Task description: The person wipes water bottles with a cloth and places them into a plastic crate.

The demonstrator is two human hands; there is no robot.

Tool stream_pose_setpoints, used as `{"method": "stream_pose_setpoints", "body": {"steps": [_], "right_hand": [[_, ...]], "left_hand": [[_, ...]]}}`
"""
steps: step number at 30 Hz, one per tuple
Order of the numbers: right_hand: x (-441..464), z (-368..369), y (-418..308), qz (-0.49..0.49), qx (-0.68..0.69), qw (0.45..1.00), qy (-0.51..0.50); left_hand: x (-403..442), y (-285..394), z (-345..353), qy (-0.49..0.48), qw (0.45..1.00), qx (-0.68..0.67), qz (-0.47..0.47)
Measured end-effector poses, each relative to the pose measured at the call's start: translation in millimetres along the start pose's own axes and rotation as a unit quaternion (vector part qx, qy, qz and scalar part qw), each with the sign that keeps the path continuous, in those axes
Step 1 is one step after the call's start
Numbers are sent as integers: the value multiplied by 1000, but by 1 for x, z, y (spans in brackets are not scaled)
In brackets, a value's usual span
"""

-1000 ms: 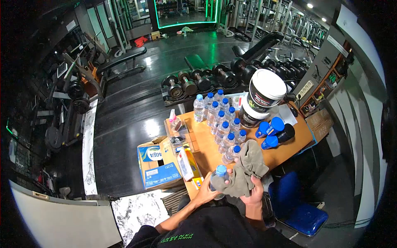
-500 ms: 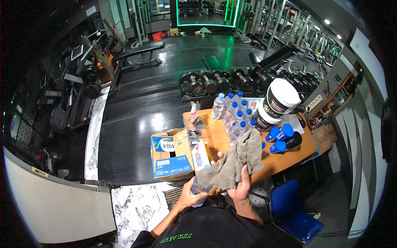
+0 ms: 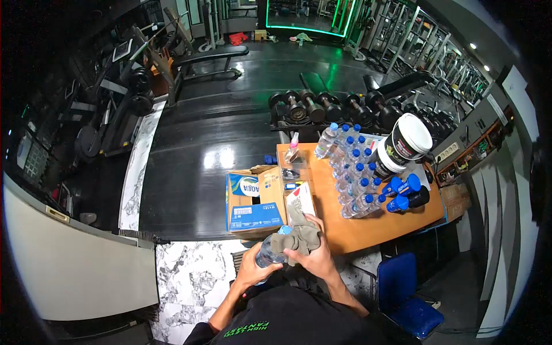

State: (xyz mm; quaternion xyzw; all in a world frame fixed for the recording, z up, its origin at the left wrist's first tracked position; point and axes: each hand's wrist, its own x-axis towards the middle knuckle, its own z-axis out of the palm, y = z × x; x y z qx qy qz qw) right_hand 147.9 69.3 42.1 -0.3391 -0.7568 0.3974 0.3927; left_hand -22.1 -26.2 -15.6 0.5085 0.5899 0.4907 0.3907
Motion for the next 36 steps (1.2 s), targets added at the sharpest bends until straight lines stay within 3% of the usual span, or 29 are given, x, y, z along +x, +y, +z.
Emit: {"method": "stream_pose_setpoints", "body": {"steps": [1,2,4,5,6,9,10,11,12,14,16,18,19,20,22,23,25,26,29,32,34,36], "right_hand": [[-2,2,-1,61,35,997,-27],[-4,3,0,62,38,997,-30],[-5,6,4,151,252,955,-43],[-3,6,1,96,209,973,6],[-4,10,-1,108,287,949,74],[1,3,-22,100,249,952,149],[8,2,-30,-18,105,990,96],[12,1,-38,-136,-43,989,40],[14,3,-49,-137,-43,989,41],[16,11,-71,-110,-168,969,-142],[23,8,-74,-96,-152,975,-134],[25,2,-69,-30,-25,992,-124],[25,-10,-67,130,70,981,-128],[27,-18,-69,144,43,981,-121],[21,-23,-64,191,105,976,-1],[20,-21,-65,192,104,976,0],[21,-17,-70,-113,31,989,93],[19,-20,-82,-134,-87,987,-4],[20,-13,-90,-124,-108,984,-70],[22,-24,-68,-63,-59,996,-21],[22,-35,-58,192,41,979,-55],[23,-40,-57,176,59,982,-34]], "left_hand": [[-3,0,-3,8,1000,-5,0],[-8,-3,-5,11,1000,-4,-3],[-15,-8,-10,13,1000,4,-7],[-18,-8,-15,-3,999,16,-30],[-20,-9,-19,-3,999,16,-31],[-26,-12,-23,5,1000,11,-21],[-25,-11,-24,8,1000,20,-21],[-25,-10,-25,10,999,29,-20],[-22,-4,-25,10,999,29,-20],[-19,11,-27,30,998,44,25],[-19,11,-30,34,996,67,49],[-21,12,-32,40,993,88,67],[-20,12,-33,30,990,94,99],[-19,14,-35,20,986,100,133],[-17,19,-33,19,988,86,130],[-15,22,-31,15,991,75,109],[-7,24,-24,7,994,62,91],[-3,23,-19,18,989,72,124],[6,31,-16,23,979,96,177],[11,31,-17,24,972,104,209],[10,27,-21,10,965,127,230],[10,26,-24,10,963,119,241]]}}
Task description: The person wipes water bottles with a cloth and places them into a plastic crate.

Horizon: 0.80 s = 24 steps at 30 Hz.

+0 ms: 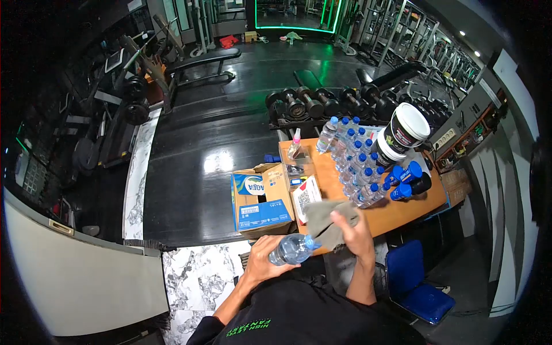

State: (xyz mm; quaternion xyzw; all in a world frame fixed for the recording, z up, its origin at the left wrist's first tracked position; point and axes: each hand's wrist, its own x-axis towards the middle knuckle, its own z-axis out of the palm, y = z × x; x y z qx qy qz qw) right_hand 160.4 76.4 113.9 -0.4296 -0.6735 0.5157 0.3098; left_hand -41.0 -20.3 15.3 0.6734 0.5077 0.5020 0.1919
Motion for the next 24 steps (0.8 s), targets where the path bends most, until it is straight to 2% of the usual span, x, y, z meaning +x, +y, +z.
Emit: {"method": "stream_pose_setpoints", "body": {"steps": [2,3,4,5,6,7,8,10,11,12,14,16,18,19,20,22,23,24], "right_hand": [[-1,2,4,-80,211,966,128],[-6,9,-10,-123,189,965,135],[-5,14,-17,-124,189,964,138],[-2,17,-23,-247,-33,966,69],[0,22,-26,-351,-254,901,-5],[-3,29,-25,-267,-231,934,-44],[-1,28,-21,-267,-231,935,-42],[12,19,-5,-25,-128,987,-92],[18,12,11,26,-72,991,-111],[25,8,32,25,-72,991,-112],[38,5,73,81,116,975,-172],[37,11,74,50,96,983,-150],[30,20,68,48,246,966,59],[27,26,75,12,259,952,165],[19,35,77,12,258,952,165],[8,50,69,-196,204,930,235],[17,27,69,-389,-136,897,158],[10,51,47,-368,-1,920,136]], "left_hand": [[-2,-3,0,-8,1000,7,-10],[-2,-6,3,0,1000,15,-8],[-1,-8,4,-1,1000,14,-7],[0,-10,3,-2,999,43,2],[1,-11,2,-4,997,72,10],[5,-9,1,1,995,91,34],[5,-10,-2,0,995,91,35],[5,-14,-7,-7,985,158,65],[4,-14,-8,-9,986,156,57],[3,-14,-8,-8,986,157,56],[3,-14,-9,21,997,69,13],[4,-11,-9,36,999,26,-21],[8,-8,-9,37,998,18,-57],[7,-11,-7,29,997,10,-72],[8,-13,-4,29,997,10,-72],[8,-14,1,11,992,-17,-125],[6,-19,6,10,992,-17,-124],[2,-25,11,4,993,-36,-115]]}}
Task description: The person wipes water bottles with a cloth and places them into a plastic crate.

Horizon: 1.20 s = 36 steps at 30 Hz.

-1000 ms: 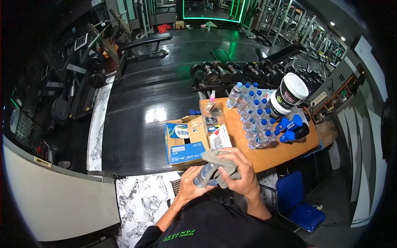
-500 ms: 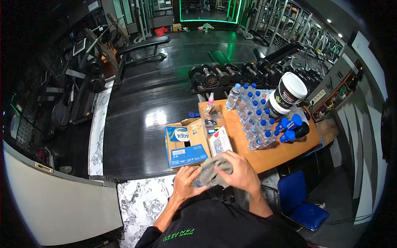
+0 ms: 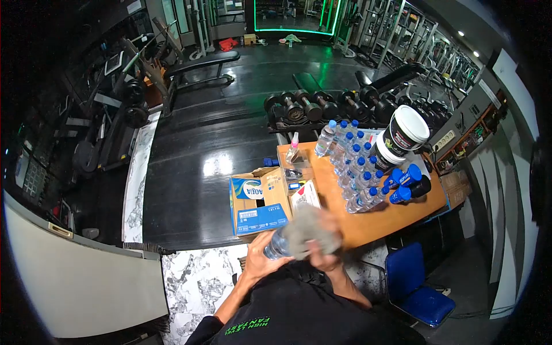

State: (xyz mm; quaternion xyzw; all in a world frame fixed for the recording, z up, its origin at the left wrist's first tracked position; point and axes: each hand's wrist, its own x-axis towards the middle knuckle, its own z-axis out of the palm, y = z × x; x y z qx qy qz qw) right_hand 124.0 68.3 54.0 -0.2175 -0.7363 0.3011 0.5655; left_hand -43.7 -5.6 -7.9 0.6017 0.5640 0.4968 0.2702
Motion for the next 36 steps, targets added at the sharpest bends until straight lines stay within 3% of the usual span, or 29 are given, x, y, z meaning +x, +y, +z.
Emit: {"method": "stream_pose_setpoints", "body": {"steps": [2,6,8,9,10,12,13,14,16,17,18,20,22,24,25,26,28,30,31,32,34,36], "right_hand": [[21,3,-17,-75,-103,989,-72],[11,4,8,4,36,999,-20],[-3,1,25,179,31,983,-1],[-9,-1,39,295,137,945,-23],[-14,1,50,270,122,955,4],[-25,8,54,331,177,904,206],[-18,-8,35,395,331,846,136],[-17,-3,25,329,310,873,182],[-19,-2,15,176,154,965,120],[-14,-7,25,4,-3,1000,-1],[14,0,0,-3,47,998,-46],[10,4,14,44,37,998,-14],[2,8,25,247,70,965,48],[-7,4,48,426,157,887,84],[-1,4,35,466,217,840,174],[-14,0,49,438,200,858,179],[-3,6,25,288,177,906,257],[-23,4,36,249,47,946,204],[-16,6,25,269,27,952,140],[-3,-6,12,58,-128,990,19],[7,-7,-21,59,-193,972,-123],[-2,-11,-34,48,-232,956,-171]], "left_hand": [[-2,1,3,-12,1000,-16,6],[0,17,1,-2,999,-31,8],[-5,14,-1,-9,999,-47,-8],[-11,6,0,-15,998,-64,-16],[-14,3,0,-16,998,-63,-17],[-16,1,-1,-46,991,-105,-74],[-16,2,-1,-42,991,-104,-76],[-14,6,0,-55,989,-106,-91],[-14,12,4,-69,986,-110,-106],[-14,15,6,-68,993,-74,-64],[-14,17,8,-67,997,-38,-22],[-21,4,18,-68,990,-111,-61],[-25,4,22,-73,962,-205,-166],[-28,-3,24,-66,963,-220,-140],[-28,-5,24,-59,955,-249,-149],[-30,-7,24,-51,946,-278,-158],[-31,-14,28,-64,950,-257,-166],[-28,-14,33,-82,909,-361,-194],[-21,8,29,-85,924,-299,-224],[-18,18,33,-87,924,-300,-222],[-13,30,42,4,832,-437,-342],[-16,0,48,5,835,-432,-340]]}}
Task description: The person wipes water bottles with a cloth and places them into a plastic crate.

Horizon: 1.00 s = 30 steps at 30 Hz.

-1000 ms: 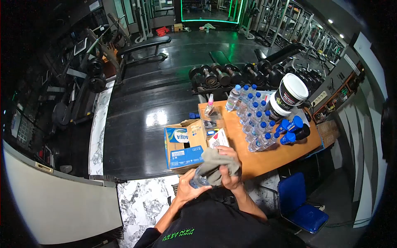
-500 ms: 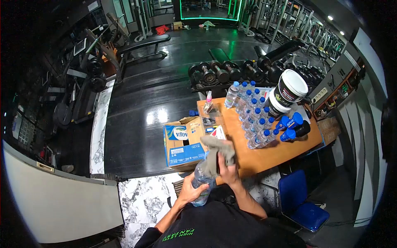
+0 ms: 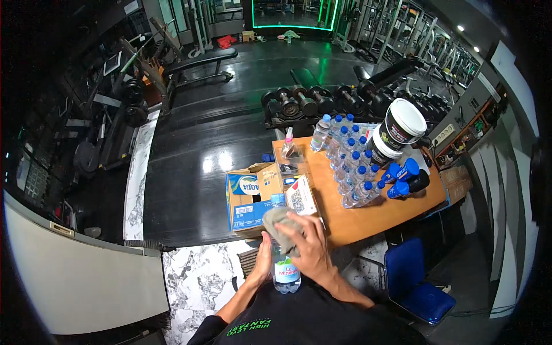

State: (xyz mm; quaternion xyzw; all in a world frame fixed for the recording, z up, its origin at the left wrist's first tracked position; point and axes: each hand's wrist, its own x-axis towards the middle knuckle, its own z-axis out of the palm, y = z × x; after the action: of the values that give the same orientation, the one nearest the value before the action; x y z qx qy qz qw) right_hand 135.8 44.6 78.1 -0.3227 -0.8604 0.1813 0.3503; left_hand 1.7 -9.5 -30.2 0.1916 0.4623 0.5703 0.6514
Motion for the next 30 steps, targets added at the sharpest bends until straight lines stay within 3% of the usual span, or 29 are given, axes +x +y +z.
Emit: {"method": "stream_pose_setpoints", "body": {"steps": [2,4,6,8,10,12,14,16,17,19,20,22,23,24,25,26,27,29,30], "right_hand": [[-14,-5,-6,-12,-44,998,-50],[-22,-13,-6,-64,-2,988,-137],[-24,-25,7,-72,49,981,-175],[-19,-38,23,-50,216,964,-147],[-19,-32,24,-3,167,985,51],[-4,-21,18,38,122,984,127],[6,-19,-3,55,61,997,5],[-10,-4,-2,24,-79,996,-37],[-16,-4,-5,24,-80,996,-36],[-27,-7,-8,-21,-10,996,-86],[-30,-10,-4,-20,-10,996,-87],[-32,-15,7,-40,162,974,-152],[-30,-18,5,-12,206,973,-105],[-30,-20,4,19,239,969,-53],[-26,-18,4,10,240,971,25],[-20,-16,4,1,238,966,104],[-14,-14,3,2,237,966,106],[-4,-10,0,21,5,996,83],[-3,-6,-5,22,6,996,83]], "left_hand": [[3,-10,-7,5,984,115,138],[-1,6,-12,-41,993,83,72],[1,-1,-15,18,998,46,34],[-5,9,-8,5,996,69,57],[-13,19,3,-12,993,91,76],[-21,25,14,-55,967,218,121],[-20,13,18,-12,964,246,96],[-19,9,20,28,990,132,32],[-17,7,17,27,990,132,33],[-10,-7,5,53,984,115,123],[-1,-11,-15,-2,982,159,105],[-13,16,-11,-5,997,52,-60],[-12,12,-15,-6,997,52,-62],[-10,10,-17,-25,994,109,-5],[-10,10,-17,-45,984,164,53],[-14,9,-16,-47,984,165,51],[-25,20,-1,-43,969,228,90],[-30,18,11,-15,950,283,129],[-31,14,8,11,933,335,133]]}}
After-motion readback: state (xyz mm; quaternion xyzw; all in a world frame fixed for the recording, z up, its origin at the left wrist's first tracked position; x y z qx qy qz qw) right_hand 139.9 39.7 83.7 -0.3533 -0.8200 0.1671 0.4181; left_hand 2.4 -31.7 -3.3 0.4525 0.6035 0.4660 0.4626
